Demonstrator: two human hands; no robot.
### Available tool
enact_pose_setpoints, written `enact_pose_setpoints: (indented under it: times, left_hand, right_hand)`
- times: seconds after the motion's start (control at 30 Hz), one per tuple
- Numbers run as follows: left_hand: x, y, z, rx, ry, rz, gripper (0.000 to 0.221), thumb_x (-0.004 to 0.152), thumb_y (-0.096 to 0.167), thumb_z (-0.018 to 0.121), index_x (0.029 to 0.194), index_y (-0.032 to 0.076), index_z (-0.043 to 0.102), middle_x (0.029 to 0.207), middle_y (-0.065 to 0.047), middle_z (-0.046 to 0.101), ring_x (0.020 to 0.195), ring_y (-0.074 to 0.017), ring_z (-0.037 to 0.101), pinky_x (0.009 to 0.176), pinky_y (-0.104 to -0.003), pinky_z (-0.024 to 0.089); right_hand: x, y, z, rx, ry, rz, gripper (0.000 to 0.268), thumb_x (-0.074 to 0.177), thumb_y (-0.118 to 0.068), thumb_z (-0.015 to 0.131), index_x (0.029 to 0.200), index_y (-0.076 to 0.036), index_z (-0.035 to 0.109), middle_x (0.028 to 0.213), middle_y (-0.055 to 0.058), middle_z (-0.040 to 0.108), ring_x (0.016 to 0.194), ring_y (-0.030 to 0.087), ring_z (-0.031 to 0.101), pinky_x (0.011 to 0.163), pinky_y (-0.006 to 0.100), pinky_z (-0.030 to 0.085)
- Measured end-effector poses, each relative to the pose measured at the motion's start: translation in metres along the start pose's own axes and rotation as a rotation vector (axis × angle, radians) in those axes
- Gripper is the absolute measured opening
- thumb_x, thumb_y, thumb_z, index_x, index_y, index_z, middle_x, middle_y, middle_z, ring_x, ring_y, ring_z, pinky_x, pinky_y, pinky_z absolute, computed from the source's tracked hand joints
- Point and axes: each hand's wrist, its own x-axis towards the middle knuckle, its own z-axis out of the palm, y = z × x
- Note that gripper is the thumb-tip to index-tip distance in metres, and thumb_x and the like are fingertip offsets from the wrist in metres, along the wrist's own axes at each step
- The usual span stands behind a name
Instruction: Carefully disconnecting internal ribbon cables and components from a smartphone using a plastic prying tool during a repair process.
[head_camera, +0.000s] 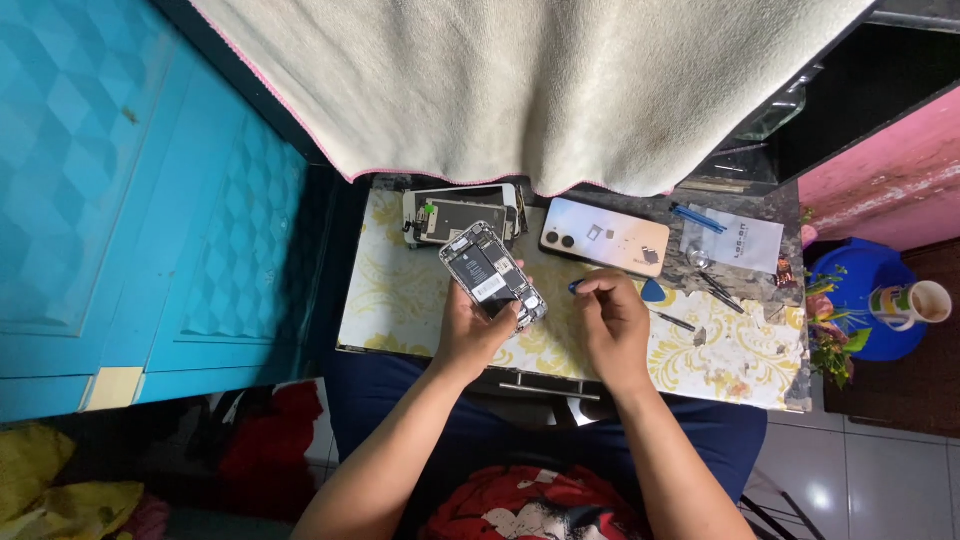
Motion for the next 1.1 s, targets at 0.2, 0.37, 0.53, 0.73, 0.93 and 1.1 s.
enact_pose_setpoints:
  times: [0.2,0.37,0.53,0.73,0.93,1.1]
  left_hand:
    - [-0.001,-0.005,-0.006,0.021,-0.026,-0.003,0.066,0.083,-0.009,0.066,0.138,-0.003,0.03,0.132,-0.027,0.061,0.111,-0.0359,0.068,0.07,-0.036,0.067]
    - [-0.005,0.008,0.0,0.07,0.009,-0.052,0.065,0.084,-0.007,0.067,0.138,-0.001,0.031,0.134,-0.027,0.061,0.11,-0.0373,0.069,0.067,-0.035,0.067]
    - [-0.001,0.012,-0.001,0.077,0.016,-0.082,0.058,0.089,-0.001,0.063,0.137,0.0,0.031,0.134,-0.021,0.063,0.105,-0.0285,0.071,0.065,-0.029,0.065]
    - [0.0,0.009,-0.001,0.108,0.078,-0.141,0.051,0.094,0.005,0.063,0.136,0.001,0.035,0.126,-0.021,0.068,0.09,-0.0233,0.072,0.061,-0.031,0.067]
    - [0.0,-0.001,-0.003,0.194,0.123,-0.079,0.048,0.092,0.009,0.072,0.129,0.001,0.043,0.115,-0.025,0.069,0.088,-0.0287,0.072,0.058,-0.037,0.068]
    - [0.001,0.017,0.006,0.177,0.155,-0.146,0.045,0.089,0.007,0.074,0.123,-0.003,0.046,0.093,-0.019,0.069,0.074,-0.0229,0.074,0.057,-0.036,0.069]
  right_hand:
    - [0.003,-0.013,0.004,-0.037,-0.056,-0.062,0.015,0.101,0.002,0.055,0.102,0.002,0.071,0.089,0.016,0.067,0.078,0.025,0.065,0.074,0.038,0.054]
    - [0.001,-0.018,0.001,-0.026,-0.06,-0.03,0.021,0.101,0.002,0.051,0.104,0.002,0.073,0.093,0.017,0.07,0.078,0.024,0.063,0.074,0.037,0.054]
    - [0.004,-0.014,0.004,-0.045,-0.071,-0.059,0.016,0.098,0.0,0.059,0.104,0.003,0.074,0.095,0.017,0.072,0.079,0.026,0.067,0.073,0.037,0.054]
    - [0.007,-0.022,0.008,-0.09,-0.105,-0.069,0.012,0.089,0.003,0.073,0.101,0.0,0.074,0.089,0.013,0.073,0.069,0.022,0.066,0.065,0.033,0.053]
    - [-0.007,-0.007,0.008,-0.049,-0.055,0.025,0.03,0.088,0.003,0.078,0.115,0.002,0.066,0.087,0.014,0.071,0.071,0.018,0.063,0.067,0.035,0.054]
    - [-0.003,-0.019,0.01,-0.024,-0.066,0.057,0.01,0.088,0.002,0.079,0.095,0.001,0.072,0.075,0.013,0.072,0.068,0.015,0.065,0.062,0.032,0.055]
